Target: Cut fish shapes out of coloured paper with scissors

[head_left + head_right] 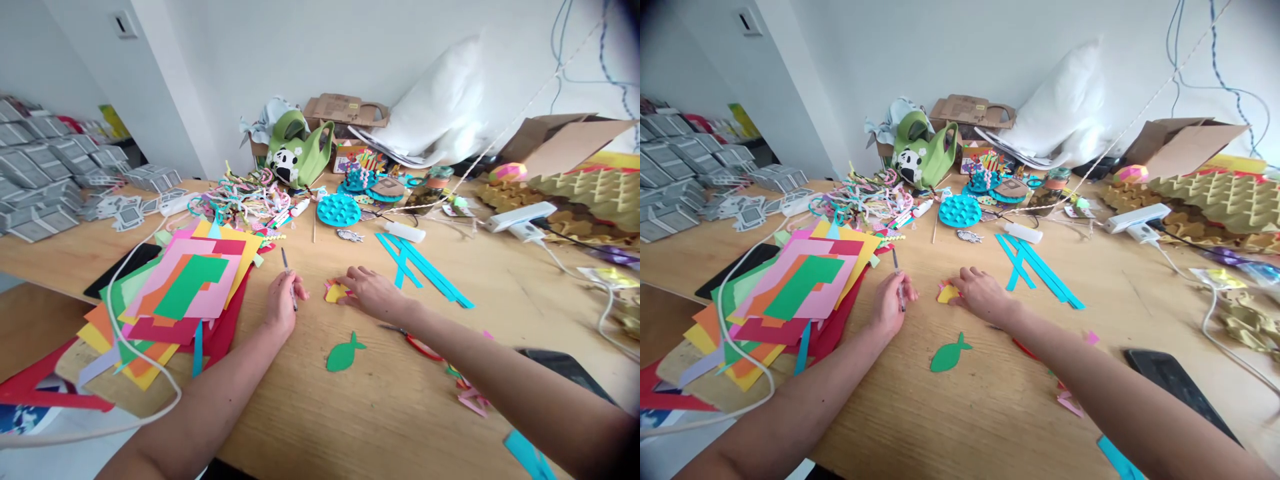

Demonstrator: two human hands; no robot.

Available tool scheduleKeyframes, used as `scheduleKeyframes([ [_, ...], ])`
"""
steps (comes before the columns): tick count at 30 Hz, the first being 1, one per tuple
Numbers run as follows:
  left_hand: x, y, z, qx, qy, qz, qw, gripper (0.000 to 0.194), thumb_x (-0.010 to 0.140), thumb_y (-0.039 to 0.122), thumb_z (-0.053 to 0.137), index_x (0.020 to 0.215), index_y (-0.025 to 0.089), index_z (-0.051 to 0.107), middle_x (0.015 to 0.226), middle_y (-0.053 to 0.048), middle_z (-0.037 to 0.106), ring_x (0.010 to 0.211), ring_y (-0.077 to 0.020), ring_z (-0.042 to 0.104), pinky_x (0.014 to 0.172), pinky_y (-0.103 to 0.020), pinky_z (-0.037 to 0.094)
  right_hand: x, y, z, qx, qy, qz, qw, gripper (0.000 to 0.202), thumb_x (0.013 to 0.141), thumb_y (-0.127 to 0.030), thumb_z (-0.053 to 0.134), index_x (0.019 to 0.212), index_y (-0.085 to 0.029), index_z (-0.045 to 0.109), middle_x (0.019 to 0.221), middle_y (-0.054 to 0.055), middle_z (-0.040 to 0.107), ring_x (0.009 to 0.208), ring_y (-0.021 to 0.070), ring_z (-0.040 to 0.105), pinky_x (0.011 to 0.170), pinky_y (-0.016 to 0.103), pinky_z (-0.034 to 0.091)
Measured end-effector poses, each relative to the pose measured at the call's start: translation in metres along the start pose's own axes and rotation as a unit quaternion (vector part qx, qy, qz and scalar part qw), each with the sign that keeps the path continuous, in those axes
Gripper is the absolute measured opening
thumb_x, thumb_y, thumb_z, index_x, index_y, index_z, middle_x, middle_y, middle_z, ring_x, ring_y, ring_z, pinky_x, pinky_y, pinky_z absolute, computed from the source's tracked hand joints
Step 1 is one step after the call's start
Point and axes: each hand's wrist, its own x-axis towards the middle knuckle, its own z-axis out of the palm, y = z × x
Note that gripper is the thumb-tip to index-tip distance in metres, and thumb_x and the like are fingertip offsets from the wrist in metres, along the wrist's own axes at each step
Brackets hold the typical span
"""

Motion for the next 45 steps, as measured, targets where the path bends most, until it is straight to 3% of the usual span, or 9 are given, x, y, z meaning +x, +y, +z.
scheduleKeyframes([
  [5, -0.003, 0.004, 0.003, 0.003, -0.036, 0.0, 0.999, 0.026, 0.072, 0.042, 0.065, 0.065, 0.017, 0.062, 0.048, 0.001, 0.056, 0.047, -0.0118, 0.054, 0.061, -0.027, 0.048, 0.008, -0.024, 0.0, -0.026, 0.093, 0.067, 0.993, 0.038, 0.098, -0.038, 0.054, 0.126, -0.014, 0.062, 0.099, 0.016, 0.066, 0.091, 0.0296, 0.061, 0.075, 0.038, 0.049],
  [9, -0.014, 0.003, 0.007, 0.07, -0.173, -0.047, 0.981, 0.027, 0.072, 0.037, 0.066, 0.055, 0.016, 0.062, 0.051, -0.003, 0.059, 0.047, -0.0129, 0.055, 0.054, -0.026, 0.043, 0.004, -0.038, -0.014, -0.043, 0.178, -0.048, 0.982, 0.045, 0.1, -0.014, 0.043, 0.142, -0.027, 0.05, 0.095, 0.009, 0.065, 0.085, 0.024, 0.055, 0.075, 0.035, 0.042],
  [13, -0.026, 0.002, 0.009, 0.176, -0.301, -0.072, 0.934, 0.033, 0.08, 0.04, 0.061, 0.056, 0.017, 0.063, 0.051, -0.005, 0.061, 0.05, -0.0162, 0.058, 0.057, -0.028, 0.046, 0.0, -0.048, -0.026, -0.067, 0.169, -0.132, 0.974, 0.026, 0.1, -0.021, 0.046, 0.116, -0.016, 0.067, 0.089, 0.012, 0.066, 0.082, 0.0244, 0.053, 0.074, 0.036, 0.038],
  [16, -0.038, 0.01, 0.011, 0.276, -0.321, 0.027, 0.906, 0.034, 0.085, 0.047, 0.059, 0.07, 0.018, 0.068, 0.07, -0.009, 0.071, 0.065, -0.0201, 0.065, 0.065, -0.032, 0.051, -0.009, -0.041, -0.03, -0.086, 0.185, -0.029, 0.978, 0.026, 0.1, -0.021, 0.046, 0.09, -0.015, 0.069, 0.082, 0.013, 0.066, 0.078, 0.0252, 0.055, 0.069, 0.036, 0.038],
  [18, -0.053, 0.017, 0.013, 0.408, -0.292, 0.146, 0.853, 0.031, 0.078, 0.049, 0.071, 0.081, 0.018, 0.07, 0.078, -0.01, 0.073, 0.071, -0.0224, 0.066, 0.068, -0.033, 0.051, -0.023, -0.034, -0.028, -0.06, 0.226, 0.072, 0.97, 0.031, 0.102, -0.024, 0.042, 0.086, -0.016, 0.067, 0.076, 0.012, 0.067, 0.075, 0.0252, 0.058, 0.067, 0.035, 0.04],
  [20, -0.076, 0.023, 0.014, 0.535, -0.316, 0.258, 0.74, 0.031, 0.076, 0.047, 0.075, 0.085, 0.018, 0.071, 0.086, -0.011, 0.072, 0.084, -0.0273, 0.065, 0.075, -0.038, 0.05, -0.043, -0.03, -0.024, 0.015, 0.265, 0.114, 0.957, 0.032, 0.104, -0.03, 0.041, 0.095, -0.016, 0.068, 0.074, 0.01, 0.069, 0.072, 0.0239, 0.062, 0.065, 0.034, 0.045],
  [24, -0.128, 0.02, 0.009, 0.691, -0.353, 0.35, 0.524, 0.041, 0.076, 0.051, 0.075, 0.093, 0.014, 0.074, 0.087, -0.015, 0.069, 0.086, -0.0316, 0.061, 0.073, -0.042, 0.047, -0.082, -0.046, -0.008, 0.164, 0.242, -0.017, 0.956, 0.025, 0.102, -0.028, 0.046, 0.115, -0.018, 0.064, 0.104, 0.012, 0.075, 0.098, 0.0232, 0.07, 0.081, 0.036, 0.057],
  [27, -0.148, 0.007, 0.0, 0.725, -0.355, 0.358, 0.47, 0.06, 0.074, 0.061, 0.072, 0.107, 0.011, 0.073, 0.092, -0.018, 0.07, 0.086, -0.0322, 0.061, 0.073, -0.044, 0.046, -0.098, -0.065, 0.006, 0.175, 0.187, -0.069, 0.964, 0.025, 0.098, -0.026, 0.055, 0.121, -0.019, 0.064, 0.113, 0.012, 0.074, 0.116, 0.0275, 0.065, 0.094, 0.045, 0.056],
  [45, -0.079, -0.002, -0.007, 0.717, -0.379, 0.374, 0.451, 0.057, 0.095, 0.049, 0.049, 0.136, 0.009, 0.056, 0.145, -0.015, 0.054, 0.137, -0.0322, 0.045, 0.114, -0.046, 0.032, -0.105, -0.065, 0.023, 0.124, 0.215, 0.012, 0.969, 0.022, 0.097, -0.017, 0.054, 0.115, -0.017, 0.065, 0.109, 0.013, 0.075, 0.122, 0.0329, 0.058, 0.101, 0.057, 0.049],
])
